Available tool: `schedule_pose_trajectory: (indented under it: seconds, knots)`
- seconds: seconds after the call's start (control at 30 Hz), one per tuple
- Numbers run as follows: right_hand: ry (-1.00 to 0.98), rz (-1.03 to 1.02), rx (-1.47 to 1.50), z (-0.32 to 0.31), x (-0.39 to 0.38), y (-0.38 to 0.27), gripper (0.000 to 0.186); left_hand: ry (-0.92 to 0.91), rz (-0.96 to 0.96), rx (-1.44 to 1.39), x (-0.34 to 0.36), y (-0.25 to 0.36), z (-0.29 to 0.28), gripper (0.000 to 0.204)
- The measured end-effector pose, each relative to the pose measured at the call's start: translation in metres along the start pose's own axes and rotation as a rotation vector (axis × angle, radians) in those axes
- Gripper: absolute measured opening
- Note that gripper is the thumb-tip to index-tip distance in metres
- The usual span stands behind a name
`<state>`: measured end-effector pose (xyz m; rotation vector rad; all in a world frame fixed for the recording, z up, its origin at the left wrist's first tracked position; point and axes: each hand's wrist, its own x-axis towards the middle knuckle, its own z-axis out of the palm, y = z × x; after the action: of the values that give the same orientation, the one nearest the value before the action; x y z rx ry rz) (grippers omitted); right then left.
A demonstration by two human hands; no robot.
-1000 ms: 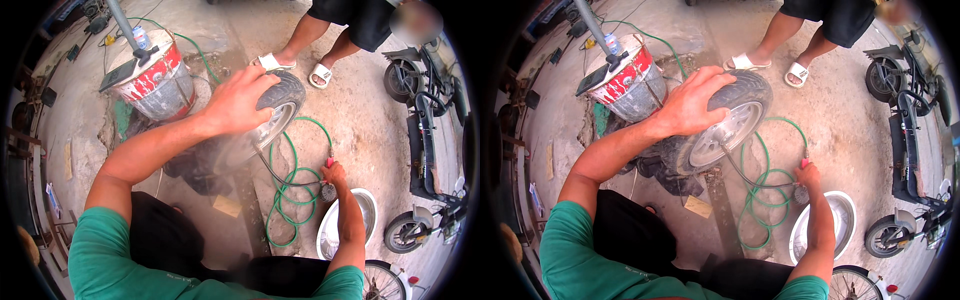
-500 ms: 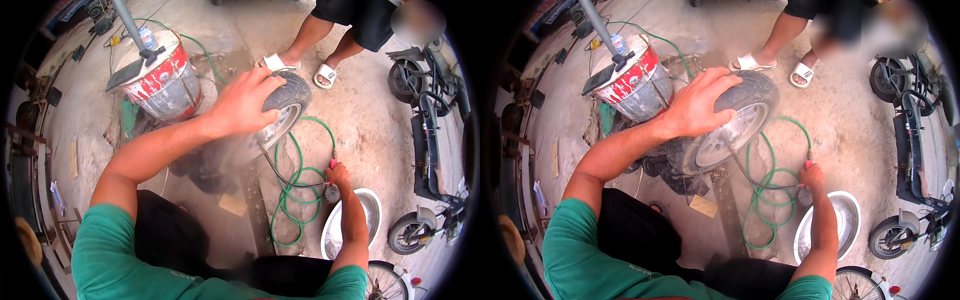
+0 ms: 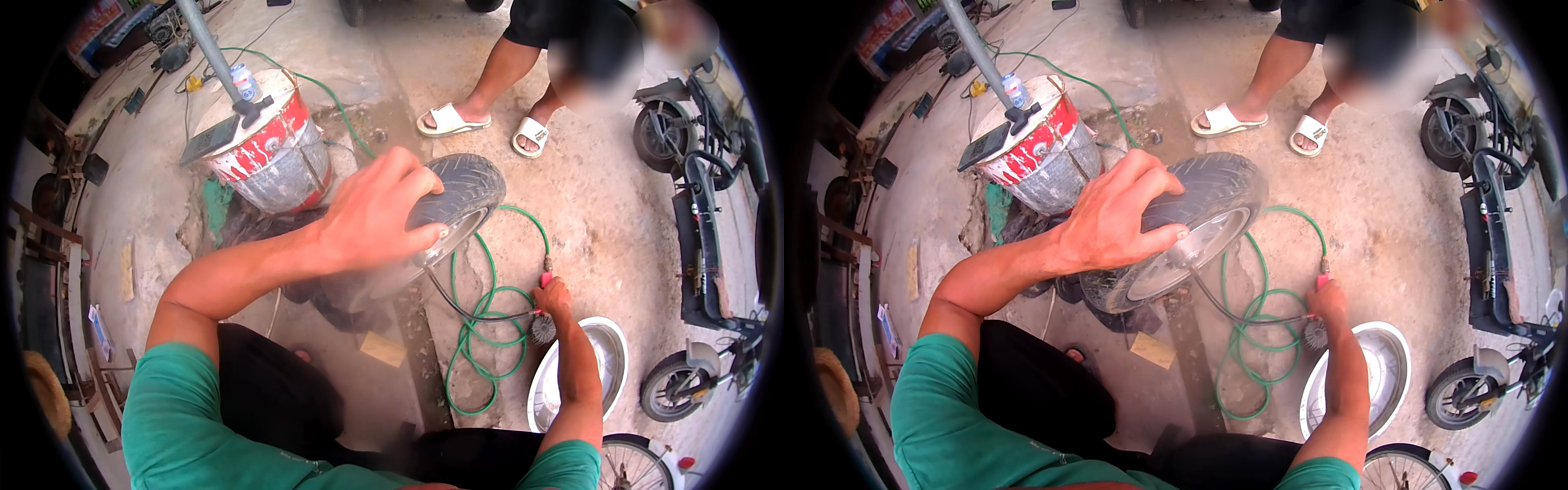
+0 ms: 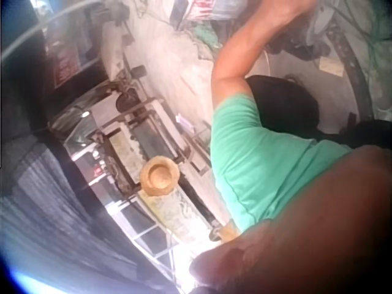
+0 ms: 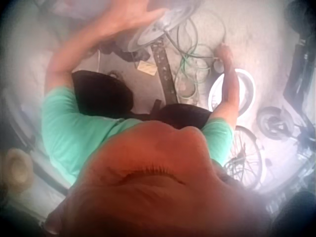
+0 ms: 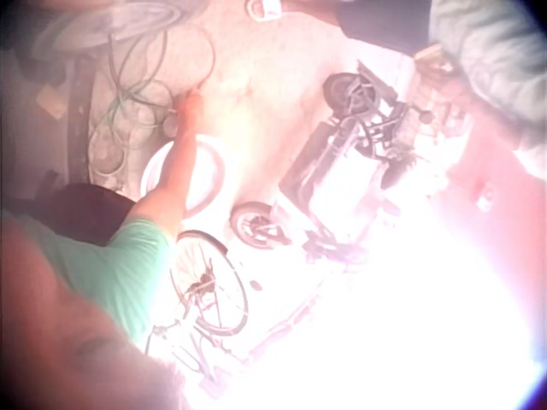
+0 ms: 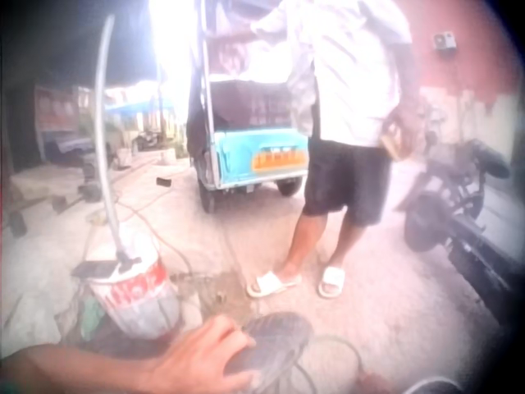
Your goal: The person repairs a small vehicle tire by locating a leak with water, removing a debris item, and inserting a plug using a handheld tool.
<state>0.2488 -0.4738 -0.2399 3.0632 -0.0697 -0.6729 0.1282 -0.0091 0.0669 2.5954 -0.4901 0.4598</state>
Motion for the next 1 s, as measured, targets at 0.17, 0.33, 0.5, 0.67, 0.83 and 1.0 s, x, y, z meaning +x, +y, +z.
schedule_pose_trajectory:
  seconds: [0.17, 0.33, 0.5, 0.67, 0.83, 1.0]
  knots:
    - [0.003, 0.015, -0.019, 0.002, 0.001, 0.005, 0.061, -0.039, 0.002, 0.001, -0.012, 0.01, -0.008, 0.048]
    - [0.005, 0.021, -0.005, -0.001, -0.001, -0.001, 0.061, 0.033, 0.076, -0.003, -0.018, 0.008, -0.007, 0.048]
    - [0.013, 0.017, -0.026, 0.002, 0.001, 0.001, 0.061, 0.021, 0.085, -0.024, -0.019, 0.006, -0.01, 0.047]
    - [0.009, 0.027, -0.031, 0.006, 0.004, 0.001, 0.061, -0.01, 0.051, -0.025, -0.023, 0.005, -0.014, 0.046]
    - [0.001, 0.021, -0.032, 0.01, 0.007, 0.002, 0.064, 0.003, 0.053, -0.047, -0.024, 0.007, -0.012, 0.05]
    - [-0.015, 0.0, -0.015, 0.014, 0.01, 0.008, 0.07, -0.035, 0.064, -0.06, -0.025, 0.004, -0.009, 0.058]
